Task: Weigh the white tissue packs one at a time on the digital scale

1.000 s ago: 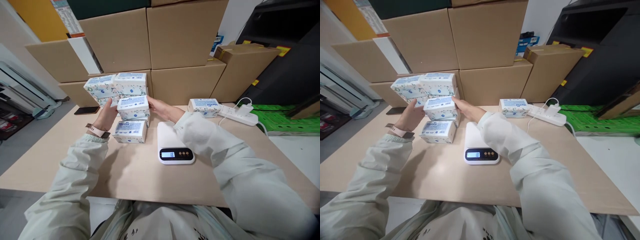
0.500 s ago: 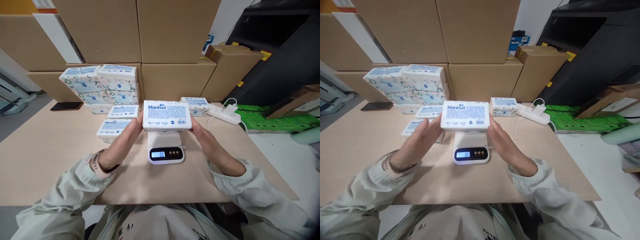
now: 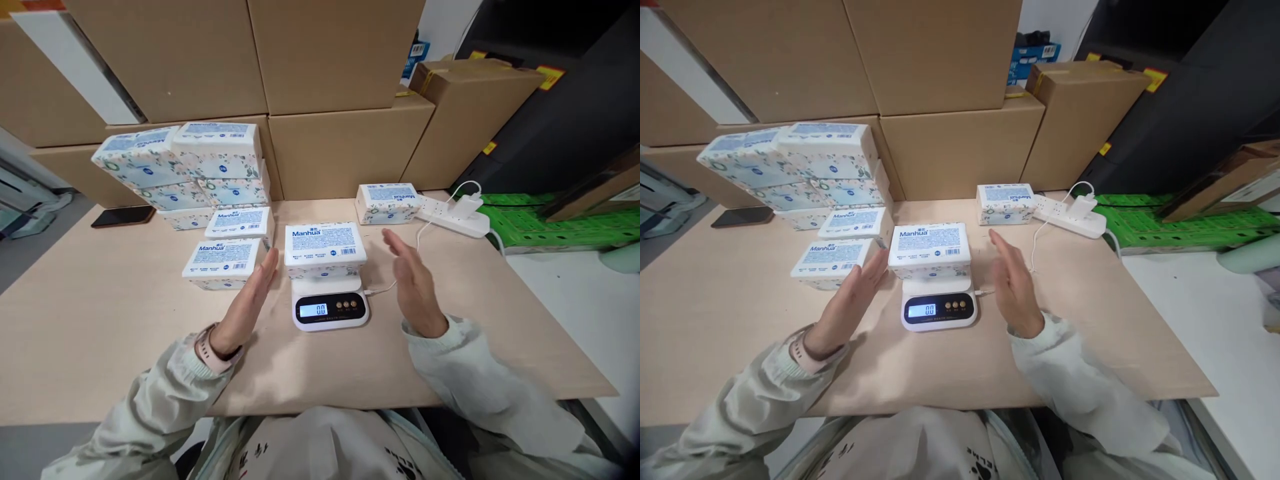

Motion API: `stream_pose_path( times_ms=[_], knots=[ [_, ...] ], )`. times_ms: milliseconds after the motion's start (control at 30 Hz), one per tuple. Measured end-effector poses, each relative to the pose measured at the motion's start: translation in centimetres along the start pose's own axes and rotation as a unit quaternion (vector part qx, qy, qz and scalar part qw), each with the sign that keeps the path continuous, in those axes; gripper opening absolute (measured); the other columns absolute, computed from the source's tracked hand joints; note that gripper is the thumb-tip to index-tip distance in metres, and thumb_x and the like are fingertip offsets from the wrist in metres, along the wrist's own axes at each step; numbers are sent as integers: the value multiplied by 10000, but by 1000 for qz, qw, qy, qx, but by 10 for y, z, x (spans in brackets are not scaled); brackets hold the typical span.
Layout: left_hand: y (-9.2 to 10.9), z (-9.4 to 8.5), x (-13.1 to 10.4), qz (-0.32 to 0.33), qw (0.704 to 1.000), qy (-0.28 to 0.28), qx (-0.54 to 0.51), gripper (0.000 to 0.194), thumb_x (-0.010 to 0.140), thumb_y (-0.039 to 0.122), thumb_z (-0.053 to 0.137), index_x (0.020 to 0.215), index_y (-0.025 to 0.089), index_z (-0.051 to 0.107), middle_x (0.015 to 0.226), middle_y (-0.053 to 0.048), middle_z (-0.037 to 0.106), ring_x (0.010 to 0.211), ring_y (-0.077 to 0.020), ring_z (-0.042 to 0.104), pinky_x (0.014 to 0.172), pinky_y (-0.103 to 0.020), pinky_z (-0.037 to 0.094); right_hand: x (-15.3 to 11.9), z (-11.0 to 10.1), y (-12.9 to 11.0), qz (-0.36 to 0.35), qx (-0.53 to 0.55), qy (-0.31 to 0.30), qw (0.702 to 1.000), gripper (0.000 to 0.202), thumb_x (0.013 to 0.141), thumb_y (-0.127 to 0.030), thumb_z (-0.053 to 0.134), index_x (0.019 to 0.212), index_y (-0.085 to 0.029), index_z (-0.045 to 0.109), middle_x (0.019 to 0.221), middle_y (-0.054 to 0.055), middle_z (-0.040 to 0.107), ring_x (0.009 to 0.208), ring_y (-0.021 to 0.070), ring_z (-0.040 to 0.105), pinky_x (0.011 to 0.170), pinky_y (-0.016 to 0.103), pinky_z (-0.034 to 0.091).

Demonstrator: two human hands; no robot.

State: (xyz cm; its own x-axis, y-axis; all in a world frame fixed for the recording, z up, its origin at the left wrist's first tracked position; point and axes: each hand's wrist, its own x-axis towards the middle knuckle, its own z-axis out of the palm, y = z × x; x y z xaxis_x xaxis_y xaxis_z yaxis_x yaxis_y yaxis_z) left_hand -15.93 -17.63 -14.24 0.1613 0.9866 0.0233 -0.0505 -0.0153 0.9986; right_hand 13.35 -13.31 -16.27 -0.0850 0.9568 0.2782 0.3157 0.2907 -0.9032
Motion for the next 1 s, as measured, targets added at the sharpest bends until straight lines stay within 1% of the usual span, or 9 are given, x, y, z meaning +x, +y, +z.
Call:
stream_pose_path(
  times_ms=[67, 133, 167, 233, 367, 600, 767, 1000],
  knots=[
    [-15, -6, -12, -6, 999, 35, 4, 619, 1082, 615, 291, 1650, 375, 355, 1756, 80, 204, 1660, -249, 85, 1379, -487, 86, -4, -3, 12, -76, -17, 110, 991, 521, 1053, -567, 433, 1505, -346, 566, 1532, 55, 612, 1418, 302, 574, 1236, 589, 405],
    [-30, -10, -23, -3, 999, 40, 3, 606, 1093, 588, 292, 1663, 383, 309, 1766, 92, 159, 1663, -231, 65, 1380, -464, 65, -6, -3, 20, -126, -7, 188, 974, 479, 1071, -506, 411, 1447, -304, 628, 1432, 76, 683, 1328, 297, 639, 1170, 581, 467],
    [-37, -11, -27, -1, 999, 37, -1, 595, 1099, 574, 291, 1663, 385, 303, 1767, 95, 150, 1663, -226, 64, 1379, -456, 59, -6, -3, 23, -138, -2, 211, 968, 468, 1075, -485, 405, 1432, -294, 641, 1400, 79, 701, 1296, 294, 658, 1148, 579, 484],
    [-46, -13, -31, -7, 999, 31, -17, 578, 1104, 561, 295, 1655, 388, 323, 1766, 98, 153, 1662, -219, 72, 1380, -440, 50, -6, -2, 25, -148, 0, 231, 962, 455, 1077, -466, 402, 1412, -290, 654, 1355, 75, 722, 1258, 291, 678, 1128, 579, 497],
    [-51, -14, -29, 3, 998, 40, -48, 572, 1095, 569, 340, 1633, 377, 384, 1759, 90, 191, 1660, -215, 91, 1380, -414, 56, -5, 0, 24, -158, -5, 237, 959, 449, 1073, -472, 399, 1391, -297, 664, 1297, 69, 742, 1213, 296, 692, 1103, 587, 505],
    [-51, -14, -27, 2, 996, 60, -63, 585, 1078, 607, 358, 1614, 382, 424, 1755, 75, 219, 1659, -228, 105, 1373, -436, 65, -8, -1, 20, -148, -17, 237, 960, 451, 1074, -470, 379, 1373, -300, 671, 1283, 58, 751, 1196, 286, 693, 1098, 580, 495],
    [-48, -12, -27, 6, 995, 65, -73, 565, 1075, 613, 362, 1590, 400, 460, 1746, 81, 246, 1656, -217, 128, 1371, -434, 81, -9, -1, 18, -146, -21, 233, 961, 449, 1078, -475, 379, 1360, -298, 681, 1288, 55, 751, 1191, 283, 688, 1107, 572, 484],
    [-45, -10, -27, 4, 995, 65, -76, 588, 1069, 627, 361, 1600, 388, 447, 1749, 77, 239, 1656, -217, 129, 1372, -434, 85, -10, -1, 19, -151, -22, 224, 962, 447, 1084, -454, 368, 1363, -298, 681, 1261, 47, 764, 1179, 279, 692, 1089, 563, 497]
  ],
)
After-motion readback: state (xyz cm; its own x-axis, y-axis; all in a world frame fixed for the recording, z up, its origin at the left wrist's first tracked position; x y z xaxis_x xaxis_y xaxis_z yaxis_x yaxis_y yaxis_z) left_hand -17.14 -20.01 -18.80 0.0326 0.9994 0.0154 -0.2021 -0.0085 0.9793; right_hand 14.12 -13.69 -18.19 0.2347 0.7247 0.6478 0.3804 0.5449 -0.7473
